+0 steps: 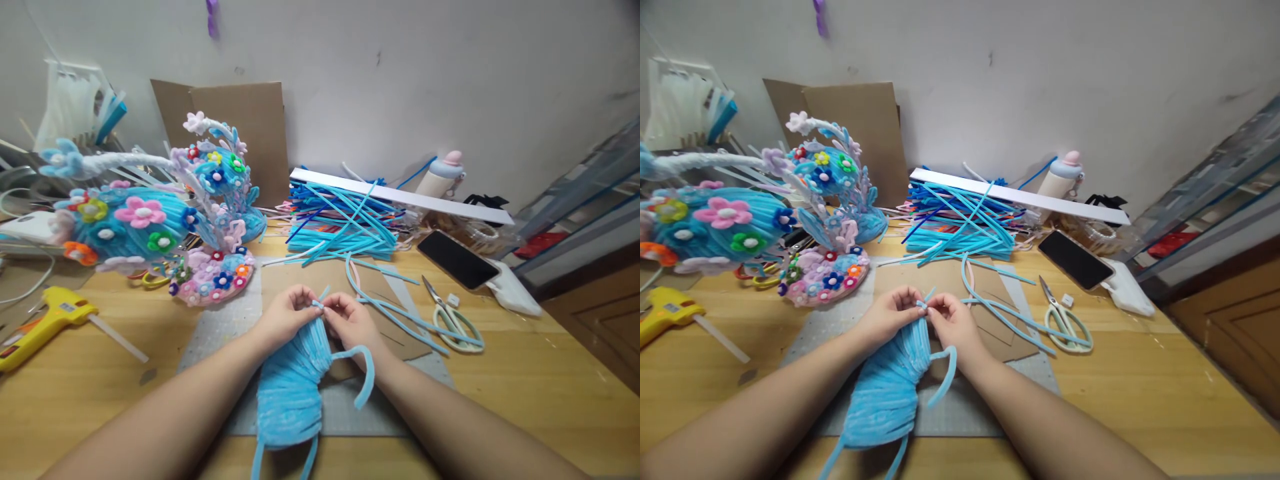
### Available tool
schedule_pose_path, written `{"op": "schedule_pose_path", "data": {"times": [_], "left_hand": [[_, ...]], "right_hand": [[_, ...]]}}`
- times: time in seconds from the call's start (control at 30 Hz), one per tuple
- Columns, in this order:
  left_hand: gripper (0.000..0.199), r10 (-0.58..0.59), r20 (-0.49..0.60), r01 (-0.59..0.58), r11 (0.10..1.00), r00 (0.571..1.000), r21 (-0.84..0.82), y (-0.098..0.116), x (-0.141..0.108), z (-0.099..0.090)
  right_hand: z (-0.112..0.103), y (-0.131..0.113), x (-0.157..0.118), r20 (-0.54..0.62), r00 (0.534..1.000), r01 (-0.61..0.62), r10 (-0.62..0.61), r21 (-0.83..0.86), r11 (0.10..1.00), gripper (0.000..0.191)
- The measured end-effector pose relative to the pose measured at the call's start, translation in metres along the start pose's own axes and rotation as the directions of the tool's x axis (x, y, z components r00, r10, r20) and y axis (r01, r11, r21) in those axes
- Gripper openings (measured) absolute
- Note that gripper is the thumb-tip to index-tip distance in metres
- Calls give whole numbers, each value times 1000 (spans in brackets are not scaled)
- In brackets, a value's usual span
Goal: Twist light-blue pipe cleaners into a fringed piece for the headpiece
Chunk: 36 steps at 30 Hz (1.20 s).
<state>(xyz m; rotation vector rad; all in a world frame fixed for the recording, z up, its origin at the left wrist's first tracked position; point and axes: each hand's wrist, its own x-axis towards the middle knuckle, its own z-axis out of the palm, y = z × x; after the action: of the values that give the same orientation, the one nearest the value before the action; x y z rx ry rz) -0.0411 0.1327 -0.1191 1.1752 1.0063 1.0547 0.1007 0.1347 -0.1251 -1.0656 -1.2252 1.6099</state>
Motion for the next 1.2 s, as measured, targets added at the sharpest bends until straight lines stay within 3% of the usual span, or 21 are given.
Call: {"op": "schedule_pose_path", "data": {"times": [0.13, 0.33, 0.53, 0.8, 0.93, 1.07, 1.2], "left_hand": [[24, -5, -9, 5, 999, 1000, 39, 2, -2, 1], [15, 18, -81, 1, 973, 997, 231, 4, -6, 3], [14, -20, -36, 26, 985, 999, 173, 1, -5, 2], [15, 7, -57, 1, 991, 998, 134, 0, -5, 4], [14, 13, -64, 2, 974, 998, 227, 1, -6, 5], [11, 84, -100, -28, 886, 991, 464, 4, -13, 8], [15, 225, 39, -189, 700, 974, 688, 9, -20, 13]], "right_hand": [[0, -6, -5, 31, 999, 41, -39, -56, 998, 17], [-4, -4, -5, 17, 993, 117, -116, -210, 971, 19], [-8, -3, -4, 10, 996, 83, -83, -247, 966, 20], [-8, -1, -3, 5, 998, 65, -65, -215, 974, 25], [-7, -1, -3, 25, 1000, 22, -20, -119, 993, 25], [-4, -4, -3, 23, 997, -79, 78, 46, 996, 27], [-3, -6, -2, -9, 988, -151, 154, 161, 975, 28]]}}
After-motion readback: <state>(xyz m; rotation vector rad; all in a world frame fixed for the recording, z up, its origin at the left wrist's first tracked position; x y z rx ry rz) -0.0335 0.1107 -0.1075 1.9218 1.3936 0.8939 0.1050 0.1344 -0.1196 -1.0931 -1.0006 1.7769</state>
